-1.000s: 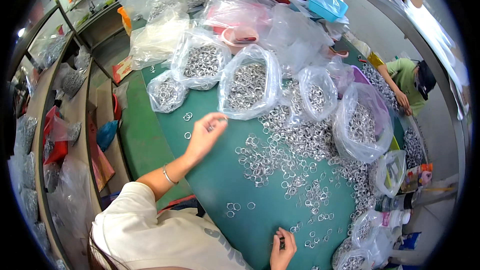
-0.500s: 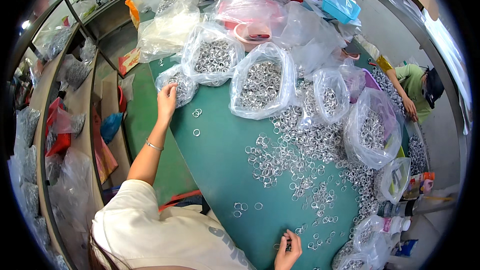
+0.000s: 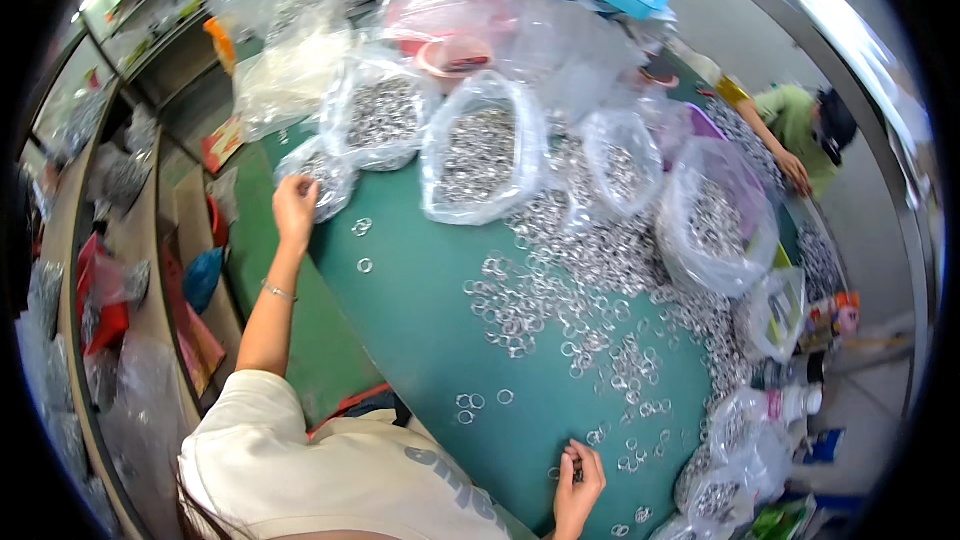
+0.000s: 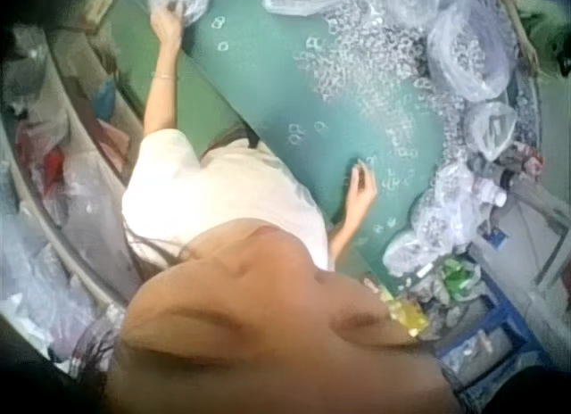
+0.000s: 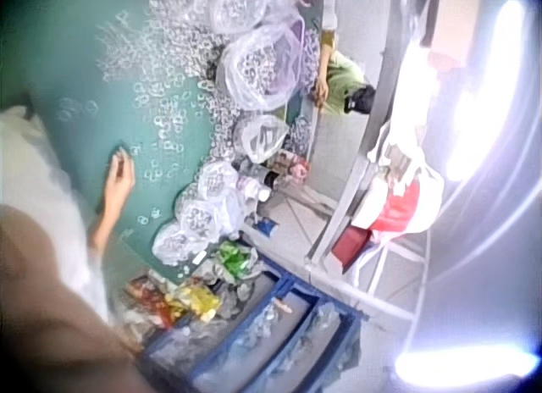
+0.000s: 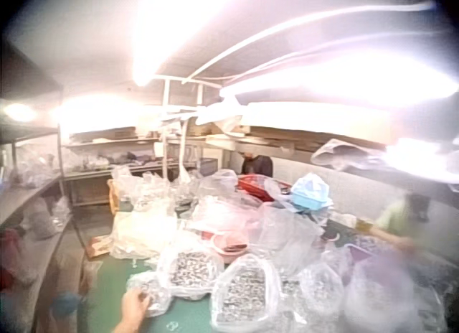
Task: The person sorts through a large pile of small metal rings on a green work table, picking them up by hand and occasionally placing them into clear plastic bags.
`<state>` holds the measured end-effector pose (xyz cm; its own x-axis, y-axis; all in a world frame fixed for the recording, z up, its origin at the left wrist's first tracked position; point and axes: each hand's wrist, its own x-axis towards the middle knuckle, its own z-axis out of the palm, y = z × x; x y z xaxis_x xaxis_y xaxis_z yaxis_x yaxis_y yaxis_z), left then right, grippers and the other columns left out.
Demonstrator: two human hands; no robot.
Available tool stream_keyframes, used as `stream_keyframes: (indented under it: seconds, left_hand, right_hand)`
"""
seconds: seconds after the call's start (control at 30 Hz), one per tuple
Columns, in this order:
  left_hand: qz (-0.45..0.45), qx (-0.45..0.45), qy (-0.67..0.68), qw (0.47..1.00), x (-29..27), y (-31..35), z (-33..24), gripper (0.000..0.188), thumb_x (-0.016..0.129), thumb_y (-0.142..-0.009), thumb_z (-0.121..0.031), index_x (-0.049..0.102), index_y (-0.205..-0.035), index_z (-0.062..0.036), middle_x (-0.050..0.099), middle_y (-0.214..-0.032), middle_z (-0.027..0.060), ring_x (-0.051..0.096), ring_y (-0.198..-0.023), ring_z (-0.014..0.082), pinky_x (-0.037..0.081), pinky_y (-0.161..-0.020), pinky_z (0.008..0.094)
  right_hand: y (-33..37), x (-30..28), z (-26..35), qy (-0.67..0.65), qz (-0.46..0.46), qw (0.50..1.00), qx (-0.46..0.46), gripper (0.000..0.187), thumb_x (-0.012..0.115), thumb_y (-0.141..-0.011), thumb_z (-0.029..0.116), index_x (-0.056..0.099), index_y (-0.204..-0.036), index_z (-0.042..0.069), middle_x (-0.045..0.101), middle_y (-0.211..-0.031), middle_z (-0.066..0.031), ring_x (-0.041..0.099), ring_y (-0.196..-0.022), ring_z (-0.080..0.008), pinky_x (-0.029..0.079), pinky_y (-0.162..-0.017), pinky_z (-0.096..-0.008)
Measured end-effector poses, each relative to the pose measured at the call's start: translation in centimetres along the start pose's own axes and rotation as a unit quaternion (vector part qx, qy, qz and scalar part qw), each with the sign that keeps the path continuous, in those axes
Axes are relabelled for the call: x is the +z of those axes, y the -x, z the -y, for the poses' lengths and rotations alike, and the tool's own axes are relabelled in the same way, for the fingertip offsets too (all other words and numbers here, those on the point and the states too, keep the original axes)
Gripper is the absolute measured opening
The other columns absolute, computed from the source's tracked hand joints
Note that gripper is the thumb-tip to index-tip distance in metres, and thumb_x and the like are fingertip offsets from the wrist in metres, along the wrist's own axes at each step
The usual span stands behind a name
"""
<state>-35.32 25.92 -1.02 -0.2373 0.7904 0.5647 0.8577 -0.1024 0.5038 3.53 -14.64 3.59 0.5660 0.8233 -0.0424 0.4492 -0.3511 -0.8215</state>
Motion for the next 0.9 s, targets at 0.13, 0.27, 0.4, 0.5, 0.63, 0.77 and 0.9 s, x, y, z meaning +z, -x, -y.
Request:
stream_keyframes:
  seconds: [0.13,0.27,0.4,0.5,0.63,0.77,0.9]
  left_hand:
    - [-0.057,0.01,0.053,0.997,-0.7,-0.3,-0.4,0.009,0.068,-0.079,-0.009,0.065,-0.081,-0.0004,0.06,-0.079,0.0137,0.06,-0.072,0.0283,0.048,-0.066,0.037]
    - [-0.116,0.016,0.124,0.985,-2.6,-0.5,-5.4,0.004,0.065,-0.082,-0.004,0.065,-0.084,-0.0005,0.058,-0.076,0.0105,0.055,-0.065,0.0211,0.045,-0.062,0.0333]
    - [-0.001,0.113,0.27,0.956,-2.7,1.8,-16.2,0.006,0.067,-0.079,-0.003,0.065,-0.084,-0.0013,0.059,-0.077,0.0098,0.058,-0.068,0.02,0.046,-0.063,0.0324]
    - [0.11,0.234,0.35,0.9,-1.1,3.1,-25.7,0.012,0.072,-0.075,-0.006,0.065,-0.084,-0.0037,0.059,-0.078,0.0106,0.06,-0.07,0.0271,0.049,-0.063,0.0349]
    - [0.071,0.351,0.267,0.895,5.1,0.3,-34.5,0.013,0.069,-0.078,-0.011,0.065,-0.088,-0.0038,0.06,-0.077,0.012,0.059,-0.071,0.0316,0.047,-0.062,0.0386]
    - [0.087,0.324,0.243,0.91,8.9,-0.8,-37.4,0.015,0.063,-0.082,-0.012,0.064,-0.095,-0.0038,0.059,-0.075,0.0139,0.06,-0.068,0.0323,0.047,-0.062,0.0398]
    - [0.352,0.283,0.326,0.831,3.5,6.3,-37.2,0.017,0.061,-0.083,-0.009,0.062,-0.1,-0.003,0.058,-0.071,0.012,0.059,-0.064,0.0274,0.045,-0.059,0.0346]
  right_hand:
    - [-0.2,0.1,0.0,-0.003,-0.005,1.0,-0.004,0.019,0.06,-0.081,-0.005,0.064,-0.1,-0.003,0.062,-0.086,-0.0104,0.059,-0.074,-0.0163,0.048,-0.065,-0.0276]
    - [0.0,0.2,-0.4,0.003,-0.023,1.0,-0.017,0.019,0.061,-0.081,-0.004,0.064,-0.1,-0.003,0.062,-0.081,-0.0079,0.053,-0.067,-0.0127,0.045,-0.062,-0.0254]
    - [0.1,0.0,0.1,0.006,-0.021,1.0,0.003,0.021,0.062,-0.079,-0.006,0.064,-0.1,-0.002,0.062,-0.083,-0.0106,0.06,-0.071,-0.0178,0.048,-0.066,-0.0284]
    - [0.0,-0.3,0.2,0.005,-0.023,1.0,0.005,0.02,0.062,-0.08,-0.005,0.064,-0.099,-0.003,0.062,-0.082,-0.0109,0.059,-0.071,-0.0179,0.048,-0.066,-0.0287]
    - [0.3,-0.8,0.5,0.007,-0.033,0.999,-0.018,0.018,0.062,-0.081,-0.004,0.063,-0.099,-0.004,0.061,-0.083,-0.012,0.059,-0.07,-0.0186,0.048,-0.064,-0.0284]
    - [1.2,-2.2,0.2,-0.008,-0.073,0.997,0.023,0.017,0.062,-0.082,-0.002,0.063,-0.098,-0.004,0.062,-0.085,-0.0122,0.061,-0.074,-0.0212,0.048,-0.066,-0.0295]
    - [0.7,-4.2,-2.3,0.053,-0.12,0.991,0.015,0.021,0.064,-0.081,0.002,0.063,-0.101,-0.003,0.064,-0.095,-0.0144,0.06,-0.088,-0.0286,0.047,-0.08,-0.0355]
